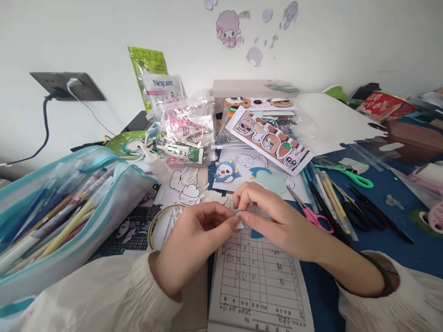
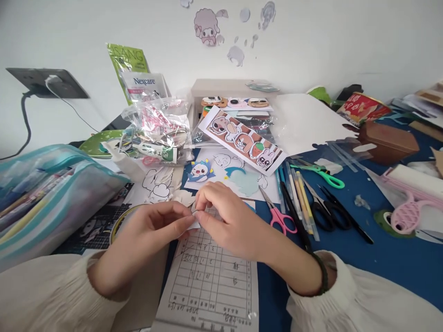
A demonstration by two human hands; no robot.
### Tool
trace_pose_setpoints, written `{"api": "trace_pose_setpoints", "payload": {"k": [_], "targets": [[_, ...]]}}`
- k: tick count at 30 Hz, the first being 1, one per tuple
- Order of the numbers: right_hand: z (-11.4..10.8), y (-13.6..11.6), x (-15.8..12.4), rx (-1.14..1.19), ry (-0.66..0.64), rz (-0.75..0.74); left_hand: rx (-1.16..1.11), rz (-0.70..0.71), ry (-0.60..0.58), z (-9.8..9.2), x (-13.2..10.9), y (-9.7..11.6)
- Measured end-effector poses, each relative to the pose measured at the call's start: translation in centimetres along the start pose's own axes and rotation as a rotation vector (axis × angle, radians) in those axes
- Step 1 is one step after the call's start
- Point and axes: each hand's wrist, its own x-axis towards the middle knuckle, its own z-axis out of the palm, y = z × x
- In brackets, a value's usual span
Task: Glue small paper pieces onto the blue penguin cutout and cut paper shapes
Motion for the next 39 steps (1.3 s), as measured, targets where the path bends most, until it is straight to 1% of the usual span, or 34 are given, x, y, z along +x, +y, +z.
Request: {"api": "trace_pose_setpoints", "payload": {"k": [4,7,10,13,19,21,24,28,32,36,39], "targets": [[-0.34,0.00,0.07,0.041,-0.026,0.015,-0.042,0.009,0.035,0.19,-0.29,0.41],[-0.71,0.09,0.20,0.093,0.008,0.020,-0.070,0.032,0.054,0.27,-0.44,0.50],[-0.85,0.07,0.19,0.076,0.047,0.023,-0.088,0.048,0.076,0.36,-0.40,0.49],[-0.70,0.01,0.09,0.080,0.036,0.036,-0.095,0.056,0.099,0.51,-0.35,0.46],[-0.46,0.30,0.18,0.112,0.039,0.008,-0.077,0.061,0.085,0.77,-0.70,0.52],[-0.61,0.34,0.24,0.109,0.036,0.003,-0.037,0.067,0.059,0.68,-0.81,0.56],[-0.90,0.26,0.31,0.070,0.013,-0.005,0.093,0.093,0.025,0.40,-0.89,0.53],[-1.01,0.18,0.37,0.023,-0.003,0.002,0.254,0.066,0.030,0.20,-0.85,0.39],[-0.83,0.19,0.35,-0.016,0.003,-0.003,0.296,0.021,0.043,0.30,-0.75,0.50],[-0.77,0.27,0.35,-0.067,0.001,-0.025,0.282,-0.018,0.022,0.36,-0.65,0.66],[-0.83,0.42,0.34,-0.115,0.003,-0.047,0.363,-0.003,0.027,0.32,-0.65,0.55]]}}
